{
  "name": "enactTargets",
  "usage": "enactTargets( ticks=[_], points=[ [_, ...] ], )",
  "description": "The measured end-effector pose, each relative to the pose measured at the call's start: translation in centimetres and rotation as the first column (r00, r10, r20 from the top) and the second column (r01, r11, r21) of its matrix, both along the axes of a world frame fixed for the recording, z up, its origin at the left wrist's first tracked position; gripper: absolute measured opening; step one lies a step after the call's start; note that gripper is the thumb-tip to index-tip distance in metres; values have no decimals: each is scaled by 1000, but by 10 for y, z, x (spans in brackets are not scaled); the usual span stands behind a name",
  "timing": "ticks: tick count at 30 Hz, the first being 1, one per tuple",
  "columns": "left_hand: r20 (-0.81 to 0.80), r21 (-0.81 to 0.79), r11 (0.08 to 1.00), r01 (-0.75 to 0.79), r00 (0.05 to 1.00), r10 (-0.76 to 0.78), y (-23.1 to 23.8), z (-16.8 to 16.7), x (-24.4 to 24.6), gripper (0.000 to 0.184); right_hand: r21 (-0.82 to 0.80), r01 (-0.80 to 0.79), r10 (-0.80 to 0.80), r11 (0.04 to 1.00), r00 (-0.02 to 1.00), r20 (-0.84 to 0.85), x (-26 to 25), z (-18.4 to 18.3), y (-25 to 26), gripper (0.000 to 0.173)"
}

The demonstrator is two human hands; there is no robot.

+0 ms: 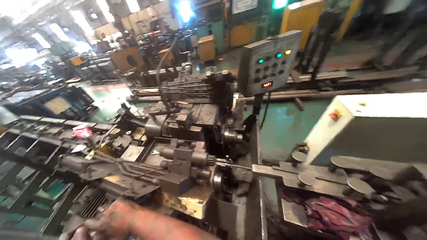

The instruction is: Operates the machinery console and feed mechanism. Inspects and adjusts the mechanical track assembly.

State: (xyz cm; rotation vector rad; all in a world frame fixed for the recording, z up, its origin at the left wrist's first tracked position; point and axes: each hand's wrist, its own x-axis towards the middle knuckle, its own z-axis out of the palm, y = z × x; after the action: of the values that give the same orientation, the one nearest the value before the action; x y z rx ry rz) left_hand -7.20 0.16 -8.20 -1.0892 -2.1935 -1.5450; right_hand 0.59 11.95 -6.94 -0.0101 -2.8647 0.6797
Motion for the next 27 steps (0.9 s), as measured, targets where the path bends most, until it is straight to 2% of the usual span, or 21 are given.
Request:
enactTargets(
  ticks=[2, 5, 7, 9, 10, 11, 12, 14, 16, 20, 27],
  points=[
    [-14, -10, 997, -75, 997, 75, 2, 1, 2, 26, 11, -1, 1, 1000, 999, 49, -2, 3, 1, 75],
    [35, -109, 986, -130, 990, 134, 2, 10, 15, 25, 21, 24, -26, 999, 997, 73, -5, 0, 1, 78],
    [-1, -169, 969, -181, 983, 183, -1, 1, 11, 24, 22, 44, -43, 999, 999, -8, -2, -5, 0, 72],
    [131, -357, 922, -152, 969, 211, -3, 21, 22, 29, 6, 54, -52, 999, 992, -118, 4, -5, -1, 71],
    [153, -387, 908, -163, 959, 237, -1, 25, 22, 29, -1, 62, -62, 998, 992, -112, 4, -4, -1, 73],
    [-19, -244, 929, -278, 959, 281, 3, -1, 10, 26, 3, 79, -78, 997, 991, -109, 3, -5, -2, 73],
    [-11, -221, 932, -288, 956, 292, 2, -4, 7, 25, 40, 91, -86, 995, 990, -114, 2, -7, -3, 73],
    [116, -299, 931, -209, 961, 253, -3, 12, 11, 25, 135, 107, -93, 985, 990, -105, -3, -11, -1, 75],
    [188, -301, 942, -147, 959, 210, -5, 25, 20, 25, 193, 122, -102, 973, 988, -113, -4, -12, 0, 69],
    [127, -217, 962, -167, 972, 198, -7, 21, 27, 24, 235, 119, -75, 965, 979, -190, -2, -14, 0, 61],
    [124, -204, 964, -168, 973, 196, -5, 18, 25, 22, 234, 106, -65, 966, 982, -177, 2, -9, -3, 59]
  ],
)
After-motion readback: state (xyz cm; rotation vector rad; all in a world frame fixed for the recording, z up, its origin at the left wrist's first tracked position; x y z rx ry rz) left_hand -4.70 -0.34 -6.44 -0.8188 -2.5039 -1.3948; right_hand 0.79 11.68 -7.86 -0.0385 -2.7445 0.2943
